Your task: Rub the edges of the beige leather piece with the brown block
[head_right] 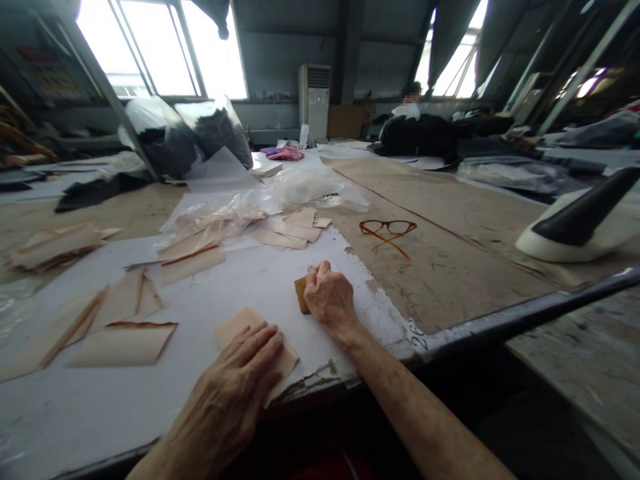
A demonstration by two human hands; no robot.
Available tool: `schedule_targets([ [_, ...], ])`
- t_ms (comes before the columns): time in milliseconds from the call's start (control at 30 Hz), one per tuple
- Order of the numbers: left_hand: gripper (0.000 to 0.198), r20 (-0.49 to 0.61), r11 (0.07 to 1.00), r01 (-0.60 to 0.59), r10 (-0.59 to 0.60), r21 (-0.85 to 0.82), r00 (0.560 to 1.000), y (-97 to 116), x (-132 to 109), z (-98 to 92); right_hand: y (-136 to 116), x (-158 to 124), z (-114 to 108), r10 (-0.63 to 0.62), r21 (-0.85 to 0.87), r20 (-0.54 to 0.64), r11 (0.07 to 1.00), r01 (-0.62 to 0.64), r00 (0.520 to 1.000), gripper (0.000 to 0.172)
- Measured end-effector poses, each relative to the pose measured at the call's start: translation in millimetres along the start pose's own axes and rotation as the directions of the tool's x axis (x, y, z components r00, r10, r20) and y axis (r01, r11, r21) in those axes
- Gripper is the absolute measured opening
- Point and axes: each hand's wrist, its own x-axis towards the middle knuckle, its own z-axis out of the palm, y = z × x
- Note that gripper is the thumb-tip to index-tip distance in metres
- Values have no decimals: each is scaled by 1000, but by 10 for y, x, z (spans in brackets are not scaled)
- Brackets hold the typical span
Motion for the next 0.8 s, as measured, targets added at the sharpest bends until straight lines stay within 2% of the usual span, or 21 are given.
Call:
schedule_targets([
  [200,38,-58,976,-135,147,170,987,-44,-179,-48,-2,-7,4,-8,-19,16,1000,8,1000,25],
  [400,40,-87,964,-165,186,207,979,-86,-323,-115,26,20,11,10,43,-16,999,-10,1000,26],
  [500,41,-115,968,-171,194,185,974,-78,-360,-107,20,-15,-59,-7,106,-32,994,10,999,25],
  [567,41,-154,982,-123,145,140,977,-63,-384,-92,-10,-112,-150,-55,175,2,983,54,998,26],
  [667,41,-169,997,-49,59,68,984,-42,-418,-68,-77,-364,-292,-193,283,136,948,148,972,27],
  [733,44,-171,999,-45,49,30,984,-37,-431,-54,-119,-547,-343,-298,323,194,919,226,935,27],
  [800,44,-197,997,-71,69,-1,978,-38,-433,-42,-160,-682,-344,-368,312,179,901,302,913,27],
])
